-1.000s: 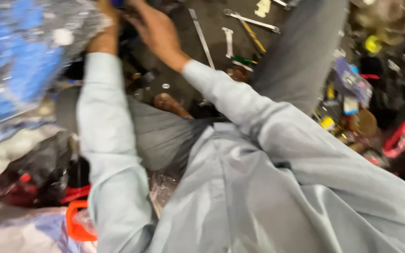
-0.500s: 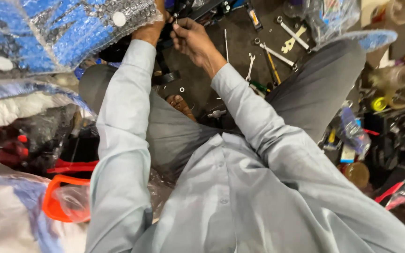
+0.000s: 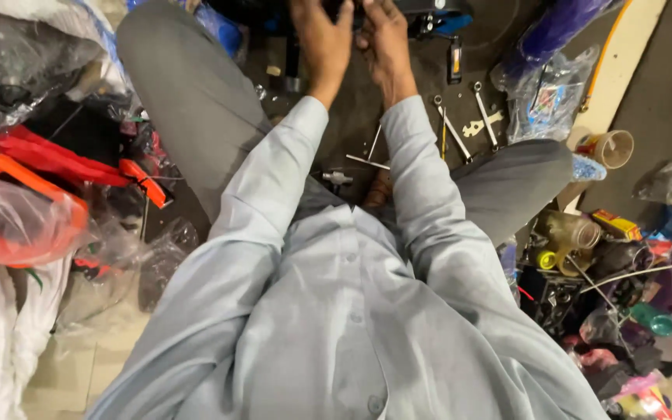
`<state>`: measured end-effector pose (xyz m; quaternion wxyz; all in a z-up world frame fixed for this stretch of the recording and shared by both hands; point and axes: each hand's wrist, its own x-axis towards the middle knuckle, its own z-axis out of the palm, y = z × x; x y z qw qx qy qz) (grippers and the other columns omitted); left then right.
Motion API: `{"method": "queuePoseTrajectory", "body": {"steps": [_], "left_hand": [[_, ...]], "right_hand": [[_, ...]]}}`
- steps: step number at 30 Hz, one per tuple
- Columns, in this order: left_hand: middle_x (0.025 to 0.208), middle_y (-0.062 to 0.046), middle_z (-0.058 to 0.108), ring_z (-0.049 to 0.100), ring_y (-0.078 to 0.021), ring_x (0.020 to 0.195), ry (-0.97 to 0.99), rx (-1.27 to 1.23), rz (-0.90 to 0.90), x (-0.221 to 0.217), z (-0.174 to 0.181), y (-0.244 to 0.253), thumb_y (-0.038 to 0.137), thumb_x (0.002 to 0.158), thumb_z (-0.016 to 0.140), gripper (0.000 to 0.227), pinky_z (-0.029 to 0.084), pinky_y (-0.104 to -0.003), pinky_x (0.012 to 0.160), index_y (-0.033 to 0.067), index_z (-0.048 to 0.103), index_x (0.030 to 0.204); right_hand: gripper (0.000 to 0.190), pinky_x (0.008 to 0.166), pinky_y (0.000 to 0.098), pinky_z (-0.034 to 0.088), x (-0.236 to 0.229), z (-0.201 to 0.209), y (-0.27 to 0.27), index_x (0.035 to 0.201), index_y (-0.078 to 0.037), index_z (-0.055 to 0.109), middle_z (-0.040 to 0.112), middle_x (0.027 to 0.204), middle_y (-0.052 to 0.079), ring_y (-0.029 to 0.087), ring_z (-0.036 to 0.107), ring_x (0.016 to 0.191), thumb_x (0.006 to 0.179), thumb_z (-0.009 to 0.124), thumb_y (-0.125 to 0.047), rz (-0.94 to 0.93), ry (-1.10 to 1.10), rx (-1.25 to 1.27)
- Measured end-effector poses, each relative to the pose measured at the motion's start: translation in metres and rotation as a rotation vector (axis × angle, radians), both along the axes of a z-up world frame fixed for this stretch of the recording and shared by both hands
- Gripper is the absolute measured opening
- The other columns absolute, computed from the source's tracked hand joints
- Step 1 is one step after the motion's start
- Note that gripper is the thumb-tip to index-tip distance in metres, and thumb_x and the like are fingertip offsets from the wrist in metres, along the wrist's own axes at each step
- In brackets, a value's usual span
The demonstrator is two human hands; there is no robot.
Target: The person sits on the floor assembling a new children's bicycle still partly wrapped in bubble wrap. They use a spanner to tighten the handlebar area, fit a blue plastic front basket to the handlebars, and attach a blue bottle to the bike.
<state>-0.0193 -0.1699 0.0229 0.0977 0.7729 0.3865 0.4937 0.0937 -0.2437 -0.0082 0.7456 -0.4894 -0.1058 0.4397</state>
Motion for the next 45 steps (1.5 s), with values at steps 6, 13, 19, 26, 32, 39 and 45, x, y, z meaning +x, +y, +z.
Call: {"method": "queuePoseTrajectory", "body": {"steps": [6,13,19,26,32,39,45], "left_hand": [[0.081,-0.012,0.075,0.073,-0.0252,0.073,-0.527,-0.852,-0.349,0.014,-0.071,0.032,0.017,0.085,0.086,0.029,0.059,-0.037,0.069,-0.0038,0.068,0.095],[0.084,-0.007,0.069,0.064,-0.0180,0.061,-1.019,-1.133,-0.569,0.008,-0.037,0.033,0.000,0.086,0.082,0.039,0.048,-0.033,0.051,0.0019,0.059,0.117],[0.093,0.000,0.067,0.066,-0.0163,0.078,-1.631,-1.579,-0.700,0.009,-0.059,0.046,0.001,0.086,0.068,0.035,0.052,-0.034,0.063,0.0176,0.058,0.116],[0.104,-0.009,0.065,0.061,-0.0201,0.074,-0.900,-1.321,-0.951,0.006,-0.051,0.064,0.001,0.092,0.074,0.039,0.052,-0.034,0.064,0.0042,0.057,0.126],[0.110,-0.006,0.062,0.061,-0.0143,0.078,-0.664,-1.266,-0.867,0.005,-0.033,0.065,0.002,0.085,0.077,0.061,0.057,-0.032,0.065,0.0101,0.049,0.138],[0.100,-0.005,0.064,0.055,-0.0134,0.073,-0.845,-1.438,-0.860,0.002,-0.044,0.062,0.001,0.087,0.080,0.037,0.049,-0.029,0.063,0.0027,0.062,0.119],[0.097,-0.006,0.067,0.062,-0.0145,0.073,-0.619,-1.288,-0.887,0.007,-0.054,0.075,0.004,0.086,0.078,0.034,0.048,-0.029,0.061,0.0035,0.062,0.116]], "right_hand": [[0.010,0.049,0.0280,0.039,-0.005,0.006,-0.004,0.100,-0.008,0.062,0.045,0.066,-0.004,0.008,0.038,0.051,0.103,0.069,-0.015,-0.021,-0.009,0.009],[0.013,0.050,0.0265,0.038,-0.008,0.000,-0.004,0.108,-0.008,0.065,0.045,0.066,-0.006,0.007,0.040,0.054,0.103,0.069,-0.019,-0.028,-0.024,0.008],[0.015,0.049,0.0252,0.038,-0.020,0.023,-0.005,0.109,-0.007,0.066,0.044,0.066,-0.007,0.005,0.040,0.055,0.102,0.067,-0.021,-0.043,-0.022,-0.056],[0.014,0.048,0.0249,0.037,-0.018,0.023,0.000,0.107,-0.007,0.066,0.046,0.068,-0.007,0.005,0.041,0.056,0.103,0.066,-0.020,-0.071,-0.025,-0.051],[0.010,0.047,0.0232,0.035,-0.014,0.034,0.005,0.103,-0.005,0.068,0.048,0.070,-0.006,0.005,0.042,0.058,0.100,0.065,-0.014,-0.099,0.060,-0.115],[0.013,0.044,0.0226,0.032,-0.020,0.044,-0.004,0.101,0.000,0.070,0.044,0.067,-0.005,0.006,0.038,0.055,0.098,0.063,-0.011,-0.099,0.072,-0.186],[0.019,0.046,0.0220,0.035,-0.018,0.043,0.000,0.108,-0.001,0.071,0.049,0.071,-0.005,0.005,0.043,0.059,0.099,0.064,-0.017,-0.071,-0.031,-0.196]]}}
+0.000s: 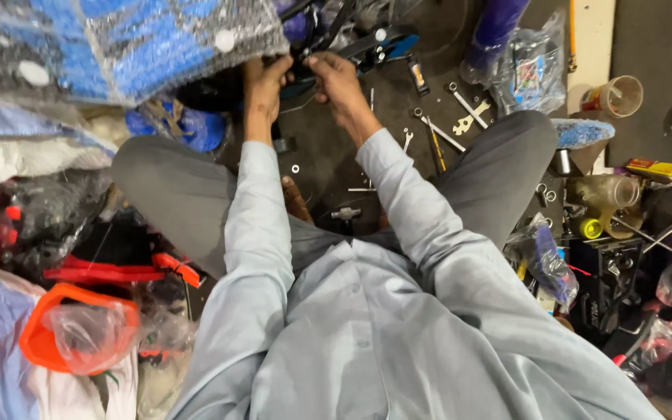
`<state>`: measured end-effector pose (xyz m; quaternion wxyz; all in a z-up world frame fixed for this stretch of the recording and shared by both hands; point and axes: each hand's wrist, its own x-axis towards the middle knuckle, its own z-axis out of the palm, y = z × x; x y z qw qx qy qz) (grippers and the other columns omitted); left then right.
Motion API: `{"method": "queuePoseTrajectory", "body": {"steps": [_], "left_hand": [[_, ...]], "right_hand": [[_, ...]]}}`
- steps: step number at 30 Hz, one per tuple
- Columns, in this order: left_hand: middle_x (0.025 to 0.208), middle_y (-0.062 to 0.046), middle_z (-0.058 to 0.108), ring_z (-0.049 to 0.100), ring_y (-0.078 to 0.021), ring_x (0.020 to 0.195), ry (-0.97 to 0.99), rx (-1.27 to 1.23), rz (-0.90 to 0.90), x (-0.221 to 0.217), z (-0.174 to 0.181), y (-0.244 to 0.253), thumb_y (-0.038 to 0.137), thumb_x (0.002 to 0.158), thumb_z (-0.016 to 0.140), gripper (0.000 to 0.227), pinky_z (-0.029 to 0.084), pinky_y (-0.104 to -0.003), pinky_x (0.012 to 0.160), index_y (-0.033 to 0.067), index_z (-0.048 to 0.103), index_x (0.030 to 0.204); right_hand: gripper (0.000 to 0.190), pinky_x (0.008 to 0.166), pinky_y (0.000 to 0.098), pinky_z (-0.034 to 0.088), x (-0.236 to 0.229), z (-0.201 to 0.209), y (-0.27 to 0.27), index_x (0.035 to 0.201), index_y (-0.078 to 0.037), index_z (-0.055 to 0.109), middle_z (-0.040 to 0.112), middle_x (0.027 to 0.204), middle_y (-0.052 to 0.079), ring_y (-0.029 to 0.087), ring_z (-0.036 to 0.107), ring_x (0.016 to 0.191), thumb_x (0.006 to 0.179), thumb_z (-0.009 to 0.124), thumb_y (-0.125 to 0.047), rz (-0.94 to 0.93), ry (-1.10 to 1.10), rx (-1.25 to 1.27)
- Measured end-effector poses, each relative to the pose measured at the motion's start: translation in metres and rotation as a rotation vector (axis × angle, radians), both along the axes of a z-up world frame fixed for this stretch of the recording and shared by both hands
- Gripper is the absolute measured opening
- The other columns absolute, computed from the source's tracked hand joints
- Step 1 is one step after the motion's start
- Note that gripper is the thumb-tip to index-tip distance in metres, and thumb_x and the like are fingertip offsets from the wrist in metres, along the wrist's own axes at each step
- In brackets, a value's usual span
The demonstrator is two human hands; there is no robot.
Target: The person sits on the floor assembling a new children's bicycle still partly wrapped in bubble wrap. They use a spanner to tighten the handlebar area, fit a blue plastic front basket to the handlebars, and attach a blue bottle to the bike.
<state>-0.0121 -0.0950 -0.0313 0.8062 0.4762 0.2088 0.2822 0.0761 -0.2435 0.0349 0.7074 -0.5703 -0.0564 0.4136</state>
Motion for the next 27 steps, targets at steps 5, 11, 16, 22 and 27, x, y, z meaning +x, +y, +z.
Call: {"method": "queuePoseTrajectory", "body": {"steps": [5,11,16,22,27], "left_hand": [[0.099,-0.012,0.071,0.063,-0.0163,0.074,0.043,0.039,0.019,0.011,-0.020,0.005,0.005,0.092,0.079,0.023,0.046,-0.029,0.063,-0.0005,0.066,0.110],[0.103,-0.007,0.072,0.069,-0.0156,0.085,0.048,0.085,-0.035,0.006,0.008,0.001,0.005,0.088,0.079,0.026,0.052,-0.029,0.058,0.0021,0.067,0.111],[0.113,-0.011,0.072,0.070,-0.0210,0.094,0.164,0.125,-0.110,0.008,-0.013,0.004,0.008,0.095,0.083,0.036,0.053,-0.030,0.060,-0.0023,0.066,0.124],[0.117,-0.009,0.068,0.071,-0.0193,0.095,0.137,0.073,-0.074,0.012,-0.002,0.006,0.010,0.087,0.084,0.050,0.058,-0.030,0.057,0.0053,0.055,0.129],[0.115,-0.009,0.070,0.070,-0.0169,0.087,0.190,0.164,-0.035,0.009,-0.002,0.002,0.011,0.090,0.084,0.039,0.053,-0.029,0.053,0.0011,0.063,0.120]], "right_hand": [[0.020,0.048,0.0215,0.035,0.001,-0.005,0.002,0.111,-0.004,0.070,0.053,0.075,-0.006,0.004,0.045,0.062,0.100,0.065,-0.020,-0.005,-0.097,0.002],[0.020,0.051,0.0223,0.038,-0.007,-0.011,0.000,0.110,-0.007,0.071,0.053,0.074,-0.007,0.004,0.046,0.063,0.103,0.065,-0.024,0.000,-0.193,-0.032],[0.020,0.053,0.0217,0.040,-0.008,-0.009,-0.003,0.110,-0.009,0.072,0.055,0.076,-0.007,0.003,0.048,0.065,0.102,0.066,-0.027,-0.013,-0.233,-0.029],[0.020,0.052,0.0218,0.039,-0.007,-0.012,0.002,0.109,-0.009,0.072,0.054,0.075,-0.008,0.003,0.048,0.065,0.101,0.066,-0.027,-0.028,-0.225,-0.015],[0.019,0.052,0.0214,0.038,-0.012,-0.018,-0.002,0.109,-0.010,0.072,0.053,0.076,-0.008,0.003,0.046,0.065,0.102,0.067,-0.027,-0.045,-0.220,-0.009]]}}
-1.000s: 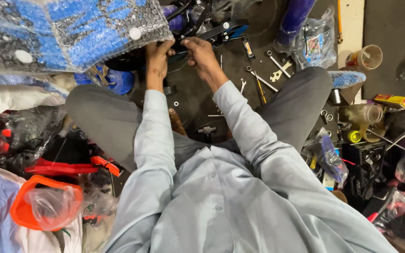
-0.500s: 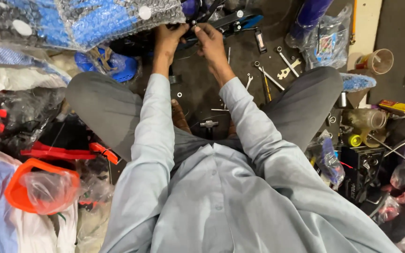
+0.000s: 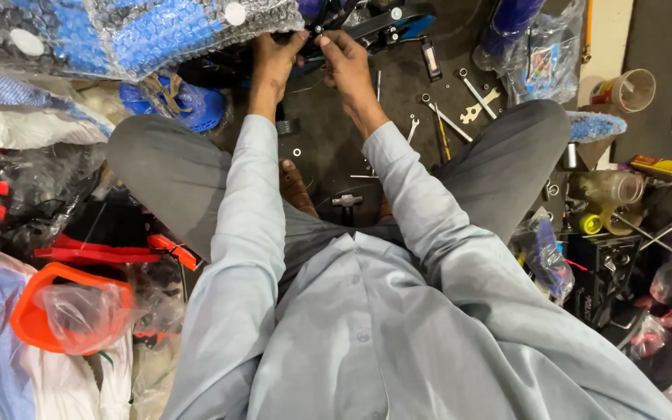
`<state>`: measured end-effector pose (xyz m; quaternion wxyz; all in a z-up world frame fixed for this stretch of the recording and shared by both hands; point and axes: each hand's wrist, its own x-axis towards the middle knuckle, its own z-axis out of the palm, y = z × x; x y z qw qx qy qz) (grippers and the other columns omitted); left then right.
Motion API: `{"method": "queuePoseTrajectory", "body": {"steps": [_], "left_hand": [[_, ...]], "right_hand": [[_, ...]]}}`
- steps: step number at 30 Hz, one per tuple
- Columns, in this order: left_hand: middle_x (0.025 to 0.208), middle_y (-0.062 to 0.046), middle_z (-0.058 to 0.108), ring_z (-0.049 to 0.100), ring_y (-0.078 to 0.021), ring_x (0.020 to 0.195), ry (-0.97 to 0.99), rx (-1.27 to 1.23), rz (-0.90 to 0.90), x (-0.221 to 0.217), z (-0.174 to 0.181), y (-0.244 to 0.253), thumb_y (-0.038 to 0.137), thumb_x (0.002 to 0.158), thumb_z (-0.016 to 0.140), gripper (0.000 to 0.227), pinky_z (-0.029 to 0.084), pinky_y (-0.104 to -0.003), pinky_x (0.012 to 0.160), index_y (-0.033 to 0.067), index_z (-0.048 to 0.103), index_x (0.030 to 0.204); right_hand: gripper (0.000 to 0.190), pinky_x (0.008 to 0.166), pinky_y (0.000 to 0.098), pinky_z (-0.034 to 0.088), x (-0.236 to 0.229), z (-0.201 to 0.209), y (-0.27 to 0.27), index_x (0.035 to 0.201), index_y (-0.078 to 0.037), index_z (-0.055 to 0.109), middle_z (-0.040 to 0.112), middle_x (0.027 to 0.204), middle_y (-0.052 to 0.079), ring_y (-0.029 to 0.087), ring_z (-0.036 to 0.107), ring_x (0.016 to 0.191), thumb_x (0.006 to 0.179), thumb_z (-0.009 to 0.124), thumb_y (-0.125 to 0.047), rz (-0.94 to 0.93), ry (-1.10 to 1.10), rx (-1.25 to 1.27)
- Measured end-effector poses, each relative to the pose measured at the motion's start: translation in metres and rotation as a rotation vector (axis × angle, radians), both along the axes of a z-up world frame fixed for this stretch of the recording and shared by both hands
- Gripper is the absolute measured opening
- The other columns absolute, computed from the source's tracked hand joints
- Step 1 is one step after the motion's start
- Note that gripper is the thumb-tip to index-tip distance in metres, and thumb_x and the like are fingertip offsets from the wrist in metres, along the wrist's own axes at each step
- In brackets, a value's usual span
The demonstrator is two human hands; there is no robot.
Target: The person sits on the floor assembling a new children's bicycle still partly wrapped in bubble wrap. They use a spanner to tighten the handlebar area, fit a blue plastic front basket to the handlebars, and attach a blue bottle to the bike.
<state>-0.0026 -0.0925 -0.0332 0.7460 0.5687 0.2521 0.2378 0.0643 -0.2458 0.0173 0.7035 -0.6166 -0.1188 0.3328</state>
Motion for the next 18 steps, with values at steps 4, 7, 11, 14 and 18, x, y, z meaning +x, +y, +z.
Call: {"method": "queuePoseTrajectory", "body": {"steps": [4,7,11,14,18], "left_hand": [[0.100,-0.009,0.071,0.062,-0.0155,0.070,-0.030,-0.017,0.009,0.002,-0.017,-0.002,0.011,0.093,0.084,0.028,0.047,-0.029,0.051,-0.0019,0.068,0.113],[0.096,-0.009,0.071,0.060,-0.0151,0.065,-0.056,-0.001,0.041,0.009,-0.003,0.000,0.010,0.092,0.085,0.026,0.047,-0.030,0.050,-0.0035,0.068,0.106],[0.091,-0.004,0.070,0.062,-0.0110,0.060,-0.060,-0.010,0.100,0.003,0.016,-0.008,0.011,0.084,0.083,0.034,0.047,-0.026,0.043,0.0050,0.060,0.107],[0.092,-0.006,0.072,0.062,-0.0110,0.065,0.008,-0.001,0.054,0.002,0.001,-0.004,0.012,0.088,0.083,0.026,0.046,-0.027,0.046,-0.0016,0.068,0.105],[0.093,-0.009,0.071,0.061,-0.0141,0.066,0.010,-0.010,0.049,0.006,-0.010,-0.001,0.013,0.092,0.085,0.030,0.046,-0.028,0.049,-0.0056,0.066,0.107]], "right_hand": [[0.019,0.051,0.0211,0.037,-0.012,0.005,0.005,0.111,-0.011,0.070,0.056,0.077,-0.008,0.002,0.045,0.062,0.102,0.065,-0.027,-0.057,-0.060,0.014],[0.022,0.049,0.0240,0.034,-0.016,-0.005,0.009,0.113,-0.008,0.069,0.057,0.078,-0.007,0.003,0.043,0.060,0.103,0.064,-0.027,-0.108,-0.155,0.044],[0.023,0.064,0.0304,0.045,-0.010,-0.028,0.004,0.117,-0.006,0.068,0.067,0.091,-0.002,0.007,0.055,0.076,0.109,0.063,-0.027,-0.142,-0.457,0.035],[0.024,0.077,0.0353,0.057,-0.013,-0.006,0.004,0.120,-0.006,0.068,0.077,0.102,0.005,0.015,0.069,0.088,0.110,0.064,-0.027,-0.167,-0.691,0.002],[0.022,0.073,0.0373,0.056,-0.015,0.031,0.003,0.111,-0.010,0.069,0.077,0.094,0.010,0.024,0.074,0.084,0.104,0.069,-0.031,-0.165,-0.795,-0.403]]}}
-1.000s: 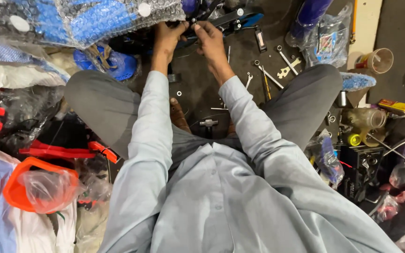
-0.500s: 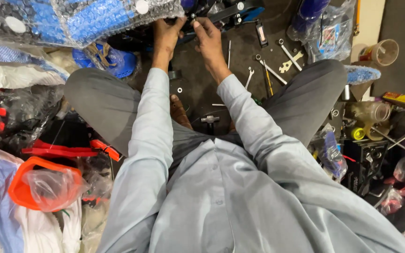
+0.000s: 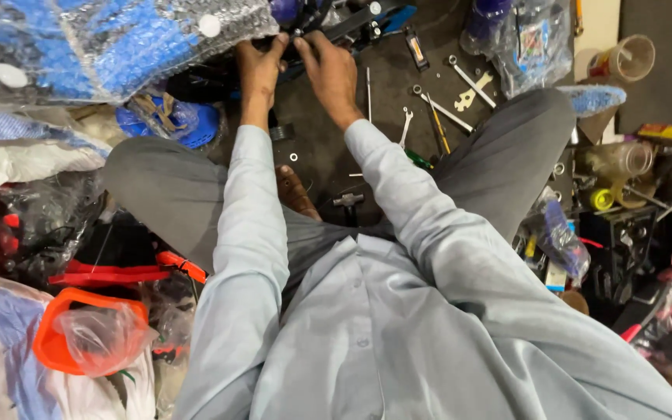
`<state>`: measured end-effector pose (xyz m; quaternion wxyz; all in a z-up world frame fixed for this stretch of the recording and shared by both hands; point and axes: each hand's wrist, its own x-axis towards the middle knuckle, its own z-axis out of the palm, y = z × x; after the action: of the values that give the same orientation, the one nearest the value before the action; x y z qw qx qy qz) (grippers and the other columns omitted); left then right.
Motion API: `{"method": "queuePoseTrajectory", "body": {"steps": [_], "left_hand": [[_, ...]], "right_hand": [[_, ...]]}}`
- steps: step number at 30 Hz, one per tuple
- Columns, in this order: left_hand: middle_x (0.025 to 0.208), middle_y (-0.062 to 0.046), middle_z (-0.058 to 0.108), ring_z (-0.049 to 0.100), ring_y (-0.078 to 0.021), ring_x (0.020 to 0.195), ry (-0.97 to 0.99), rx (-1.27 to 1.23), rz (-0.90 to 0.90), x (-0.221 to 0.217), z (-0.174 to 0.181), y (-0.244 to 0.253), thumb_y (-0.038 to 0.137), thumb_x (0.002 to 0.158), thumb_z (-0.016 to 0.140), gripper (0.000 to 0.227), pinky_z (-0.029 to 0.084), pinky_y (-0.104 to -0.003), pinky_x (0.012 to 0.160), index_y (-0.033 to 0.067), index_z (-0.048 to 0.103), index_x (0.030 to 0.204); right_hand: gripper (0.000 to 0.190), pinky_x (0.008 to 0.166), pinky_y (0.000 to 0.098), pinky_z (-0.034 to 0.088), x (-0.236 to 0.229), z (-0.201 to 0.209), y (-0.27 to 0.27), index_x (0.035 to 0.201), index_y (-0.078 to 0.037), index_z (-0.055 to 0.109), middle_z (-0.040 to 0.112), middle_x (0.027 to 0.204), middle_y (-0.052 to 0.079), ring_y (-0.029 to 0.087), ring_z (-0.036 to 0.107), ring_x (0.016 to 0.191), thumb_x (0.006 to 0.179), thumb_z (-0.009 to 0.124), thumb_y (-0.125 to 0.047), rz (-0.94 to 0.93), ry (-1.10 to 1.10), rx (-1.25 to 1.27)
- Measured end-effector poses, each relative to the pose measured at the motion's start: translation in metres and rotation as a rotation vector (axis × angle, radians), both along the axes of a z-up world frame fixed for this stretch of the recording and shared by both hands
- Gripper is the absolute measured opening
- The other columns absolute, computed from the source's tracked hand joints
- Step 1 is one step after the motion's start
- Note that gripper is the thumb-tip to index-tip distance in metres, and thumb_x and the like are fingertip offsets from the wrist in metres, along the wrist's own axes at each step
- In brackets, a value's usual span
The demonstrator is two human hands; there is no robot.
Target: The person sits on the floor assembling a new children's bicycle still partly wrapped in bubble wrap. They use a spanner to tighten the handlebar area, fit a blue plastic front basket to the handlebars, and attach a blue bottle to the bike.
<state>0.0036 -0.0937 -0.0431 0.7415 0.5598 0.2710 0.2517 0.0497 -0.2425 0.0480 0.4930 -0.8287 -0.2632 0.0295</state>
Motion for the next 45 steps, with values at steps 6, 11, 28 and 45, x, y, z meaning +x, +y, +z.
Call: {"method": "queuePoseTrajectory", "body": {"steps": [6,11,28,45], "left_hand": [[0.118,-0.013,0.065,0.064,-0.0173,0.090,-0.006,0.074,0.018,0.001,-0.023,0.017,0.016,0.090,0.090,0.059,0.055,-0.030,0.063,-0.0029,0.050,0.129],[0.127,-0.015,0.067,0.065,-0.0192,0.089,0.091,-0.052,-0.075,-0.007,-0.039,0.019,0.016,0.097,0.094,0.069,0.057,-0.031,0.067,-0.0014,0.047,0.144],[0.151,-0.016,0.048,0.060,-0.0203,0.079,-0.145,-0.119,-0.032,-0.023,-0.034,0.025,0.000,0.103,0.088,0.089,0.053,-0.032,0.061,0.0109,0.020,0.159],[0.097,-0.007,0.072,0.062,-0.0125,0.063,0.011,0.043,0.046,-0.006,0.008,-0.003,0.013,0.091,0.086,0.035,0.049,-0.029,0.050,-0.0012,0.062,0.113]], "right_hand": [[0.025,0.074,0.0438,0.056,-0.007,0.014,0.010,0.120,-0.014,0.061,0.074,0.103,0.010,0.032,0.071,0.092,0.095,0.066,-0.017,-0.045,-0.374,-0.105],[0.033,0.080,0.0449,0.057,0.010,-0.029,0.020,0.121,-0.014,0.061,0.071,0.102,0.012,0.036,0.070,0.096,0.088,0.068,-0.012,-0.031,-0.392,-0.049],[0.031,0.078,0.0415,0.060,0.005,-0.028,-0.084,0.123,-0.018,0.067,0.077,0.104,0.008,0.031,0.075,0.091,0.096,0.072,-0.031,-0.083,-0.122,-0.235],[0.011,0.070,0.0429,0.057,0.060,-0.189,-0.216,0.087,-0.004,0.074,0.074,0.088,0.018,0.031,0.071,0.080,0.083,0.072,-0.015,0.112,0.579,-0.889]]}}
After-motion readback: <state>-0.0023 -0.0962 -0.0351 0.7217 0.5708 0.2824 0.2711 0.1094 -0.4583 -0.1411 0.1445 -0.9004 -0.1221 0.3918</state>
